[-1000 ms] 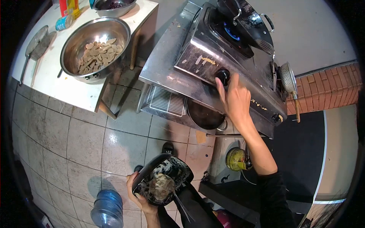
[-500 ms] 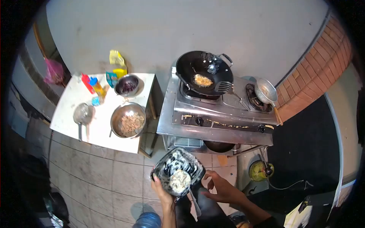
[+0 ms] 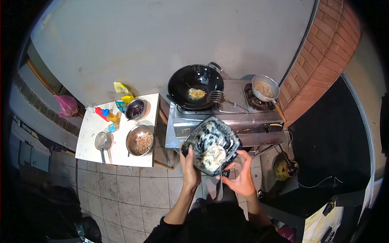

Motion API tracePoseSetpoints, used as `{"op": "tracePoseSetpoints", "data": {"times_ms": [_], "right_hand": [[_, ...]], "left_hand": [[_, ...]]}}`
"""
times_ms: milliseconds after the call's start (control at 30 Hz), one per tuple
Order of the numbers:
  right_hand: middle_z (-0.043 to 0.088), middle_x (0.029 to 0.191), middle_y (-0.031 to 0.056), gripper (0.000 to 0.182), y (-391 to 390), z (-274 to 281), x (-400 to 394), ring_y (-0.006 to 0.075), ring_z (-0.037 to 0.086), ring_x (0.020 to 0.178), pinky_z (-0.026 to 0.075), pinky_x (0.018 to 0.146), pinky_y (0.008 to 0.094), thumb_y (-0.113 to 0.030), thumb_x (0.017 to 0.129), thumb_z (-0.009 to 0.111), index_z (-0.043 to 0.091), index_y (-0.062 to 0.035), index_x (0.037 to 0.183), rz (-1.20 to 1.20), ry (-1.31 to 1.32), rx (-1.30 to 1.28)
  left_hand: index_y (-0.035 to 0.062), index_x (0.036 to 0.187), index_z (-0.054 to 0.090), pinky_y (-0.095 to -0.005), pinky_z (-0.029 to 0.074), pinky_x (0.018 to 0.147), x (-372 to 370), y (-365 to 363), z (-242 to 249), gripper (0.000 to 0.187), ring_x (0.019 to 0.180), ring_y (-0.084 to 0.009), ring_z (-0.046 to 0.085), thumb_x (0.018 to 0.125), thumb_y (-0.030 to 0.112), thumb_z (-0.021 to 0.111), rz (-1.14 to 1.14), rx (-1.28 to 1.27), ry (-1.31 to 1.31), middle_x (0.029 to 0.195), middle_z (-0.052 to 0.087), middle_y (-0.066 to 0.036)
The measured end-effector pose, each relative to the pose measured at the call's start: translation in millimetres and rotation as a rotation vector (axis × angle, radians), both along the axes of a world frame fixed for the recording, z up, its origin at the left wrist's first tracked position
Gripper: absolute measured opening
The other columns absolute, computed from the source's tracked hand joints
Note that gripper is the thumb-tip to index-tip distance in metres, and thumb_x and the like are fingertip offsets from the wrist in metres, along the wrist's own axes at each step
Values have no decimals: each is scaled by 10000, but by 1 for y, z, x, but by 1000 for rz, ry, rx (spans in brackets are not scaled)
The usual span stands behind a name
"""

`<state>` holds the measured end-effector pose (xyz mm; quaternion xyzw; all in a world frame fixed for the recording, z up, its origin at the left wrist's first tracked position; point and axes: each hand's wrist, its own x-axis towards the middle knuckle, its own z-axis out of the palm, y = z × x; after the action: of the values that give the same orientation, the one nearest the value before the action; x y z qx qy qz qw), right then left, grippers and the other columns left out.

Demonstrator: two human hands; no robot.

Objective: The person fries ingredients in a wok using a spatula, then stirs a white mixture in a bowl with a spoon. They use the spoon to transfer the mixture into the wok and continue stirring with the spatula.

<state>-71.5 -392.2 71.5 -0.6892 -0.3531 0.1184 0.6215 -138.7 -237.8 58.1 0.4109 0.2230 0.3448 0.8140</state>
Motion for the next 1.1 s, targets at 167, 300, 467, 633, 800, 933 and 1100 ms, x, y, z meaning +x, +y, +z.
{"op": "tracePoseSetpoints", "data": {"times_ms": [167, 300, 467, 633, 800, 933, 1100], "right_hand": [[576, 955, 178, 731, -7, 11, 57, 231, 611, 821, 502, 700, 351, -133, 730, 813, 308, 20, 1237, -33, -185, -63], [584, 939, 145, 542, -8, 10, 87, 205, 625, 849, 507, 736, 318, -92, 797, 752, 346, 10, 1142, -144, -85, -35], [592, 837, 153, 412, -1, 24, 111, 228, 625, 731, 508, 663, 336, -106, 825, 724, 389, 12, 1034, -118, -81, -145], [583, 766, 100, 208, 30, 27, 110, 181, 610, 694, 490, 623, 281, -60, 847, 681, 524, 6, 966, -151, -126, -113], [597, 768, 72, 77, 61, 51, 104, 100, 534, 586, 423, 541, 224, -13, 899, 570, 606, 49, 927, -180, -136, -47], [649, 795, 113, 142, 66, 79, 100, 140, 598, 646, 460, 584, 241, 14, 869, 579, 664, 53, 976, -171, -302, -69], [646, 819, 134, 251, 67, 68, 90, 173, 627, 686, 477, 601, 253, 60, 815, 600, 668, 25, 1055, -180, -279, -96]], "left_hand": [[79, 1354, 351, -355, 360, 1010, 49, 3, 0, 479, 1161, -199, 468, 947, 273, 515, -117, -153, -88, 1253, 487, -92], [125, 1304, 389, -369, 416, 977, 82, 4, 7, 408, 1141, -202, 505, 965, 327, 493, -171, -273, -64, 1234, 516, -69], [63, 1264, 490, -378, 441, 969, 104, 4, 20, 509, 1113, -225, 565, 937, 452, 455, -85, -439, -19, 1216, 580, -86], [58, 1242, 507, -399, 494, 915, 105, 35, 13, 514, 1055, -246, 603, 925, 459, 452, -20, -506, -86, 1189, 596, -96], [69, 1237, 506, -402, 495, 917, 98, 67, 13, 487, 1064, -245, 601, 928, 442, 452, -35, -528, -167, 1188, 598, -96], [64, 1244, 497, -403, 485, 934, 99, 87, 14, 487, 1075, -249, 596, 927, 431, 455, -92, -533, -217, 1203, 589, -108], [53, 1260, 482, -439, 485, 924, 103, 102, 20, 547, 1087, -289, 583, 902, 465, 444, -204, -459, -195, 1209, 570, -141]]}}
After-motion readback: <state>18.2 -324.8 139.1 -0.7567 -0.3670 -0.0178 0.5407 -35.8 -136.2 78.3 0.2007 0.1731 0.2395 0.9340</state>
